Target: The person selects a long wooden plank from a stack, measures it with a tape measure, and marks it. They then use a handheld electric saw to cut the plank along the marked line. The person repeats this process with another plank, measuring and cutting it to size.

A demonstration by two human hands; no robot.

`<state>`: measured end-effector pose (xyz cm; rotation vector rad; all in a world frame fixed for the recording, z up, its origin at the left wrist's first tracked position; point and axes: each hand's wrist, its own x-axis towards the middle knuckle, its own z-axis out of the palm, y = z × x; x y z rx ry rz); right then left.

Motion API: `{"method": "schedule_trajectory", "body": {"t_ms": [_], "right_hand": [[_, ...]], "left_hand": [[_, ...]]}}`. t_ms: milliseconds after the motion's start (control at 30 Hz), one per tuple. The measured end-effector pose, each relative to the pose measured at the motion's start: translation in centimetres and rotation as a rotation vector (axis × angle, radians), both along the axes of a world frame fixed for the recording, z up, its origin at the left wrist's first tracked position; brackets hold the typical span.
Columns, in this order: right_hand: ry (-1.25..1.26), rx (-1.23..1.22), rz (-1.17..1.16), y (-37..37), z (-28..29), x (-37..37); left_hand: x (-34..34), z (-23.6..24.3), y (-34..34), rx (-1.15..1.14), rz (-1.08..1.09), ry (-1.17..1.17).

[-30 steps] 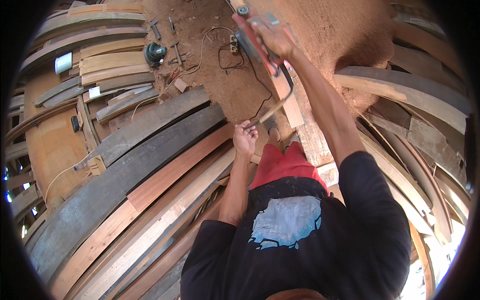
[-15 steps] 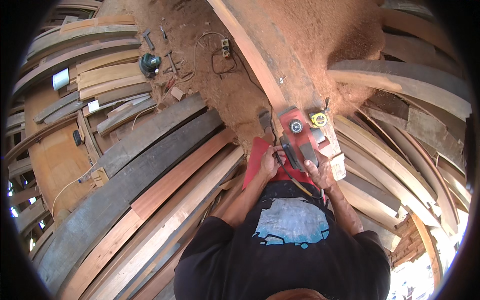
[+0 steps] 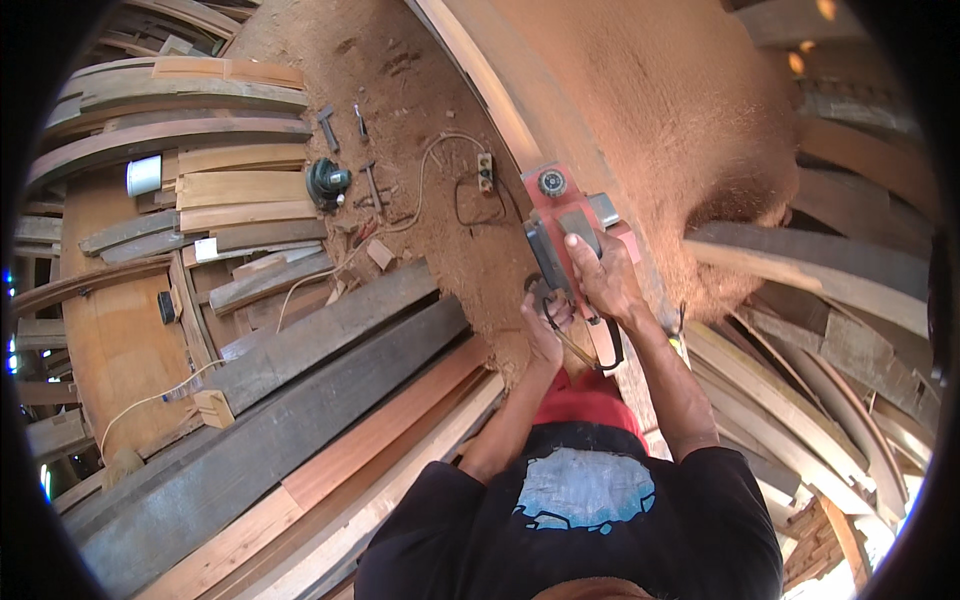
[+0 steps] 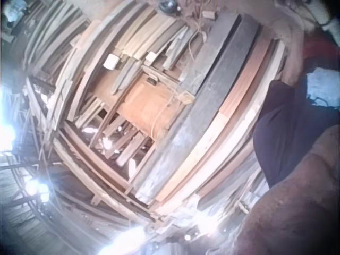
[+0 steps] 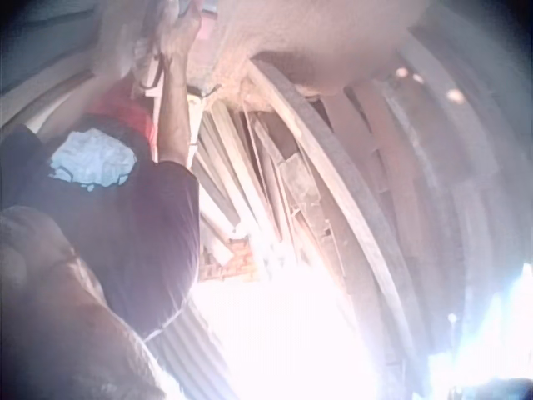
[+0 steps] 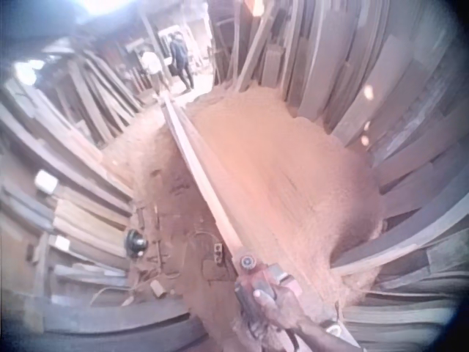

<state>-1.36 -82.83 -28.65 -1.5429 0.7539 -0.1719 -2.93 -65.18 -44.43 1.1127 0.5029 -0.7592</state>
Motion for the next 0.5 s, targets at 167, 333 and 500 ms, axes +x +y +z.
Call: {"method": "schedule_trajectory", "body": {"t_ms": [167, 333, 500], "right_hand": [[0.055, 0.035, -0.049, -4.7, 0.2, 11.0], [0.095, -0.105, -0.002, -9.7, 0.8, 22.2], [-0.151, -0.134, 0.025, -15.7, -0.6, 33.1]], "left_hand": [[0.7, -1.0, -3.4, -0.131, 0.047, -0.026], [1.6, 1.5, -7.7, 0.462, -0.336, -0.480], [2.4, 2.9, -7.5, 0.561, -0.573, -0.651]]}}
